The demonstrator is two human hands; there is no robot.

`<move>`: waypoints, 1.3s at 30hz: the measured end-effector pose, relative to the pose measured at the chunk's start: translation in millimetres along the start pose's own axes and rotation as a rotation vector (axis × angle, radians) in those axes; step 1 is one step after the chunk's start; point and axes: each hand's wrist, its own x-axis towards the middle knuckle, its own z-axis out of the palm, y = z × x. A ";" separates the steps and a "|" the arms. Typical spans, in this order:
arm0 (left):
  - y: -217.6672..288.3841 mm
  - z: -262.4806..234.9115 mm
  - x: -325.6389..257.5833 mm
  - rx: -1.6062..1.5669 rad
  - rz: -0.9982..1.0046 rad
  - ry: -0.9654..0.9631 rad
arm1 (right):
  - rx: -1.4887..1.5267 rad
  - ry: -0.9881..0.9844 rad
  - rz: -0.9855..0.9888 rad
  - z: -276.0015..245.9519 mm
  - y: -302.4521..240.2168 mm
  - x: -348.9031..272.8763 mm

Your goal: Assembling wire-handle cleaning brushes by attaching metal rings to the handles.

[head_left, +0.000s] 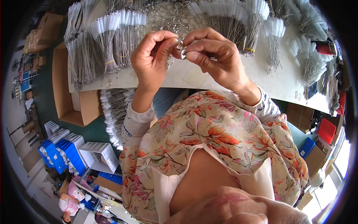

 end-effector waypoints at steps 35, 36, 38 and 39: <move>43.1 -9.8 -10.0 -0.054 0.063 -0.057 | -0.618 0.033 -0.817 6.7 8.2 10.9; 44.1 -11.3 -9.4 -0.226 -0.070 -0.084 | -0.612 -0.002 -0.837 5.1 9.4 11.5; 37.8 -20.7 -7.7 -0.304 -0.148 -0.133 | -0.607 -0.034 -0.855 3.9 9.9 10.1; 33.0 -25.2 -6.8 -0.378 -0.224 -0.177 | -0.546 -0.094 -0.814 4.0 9.7 9.1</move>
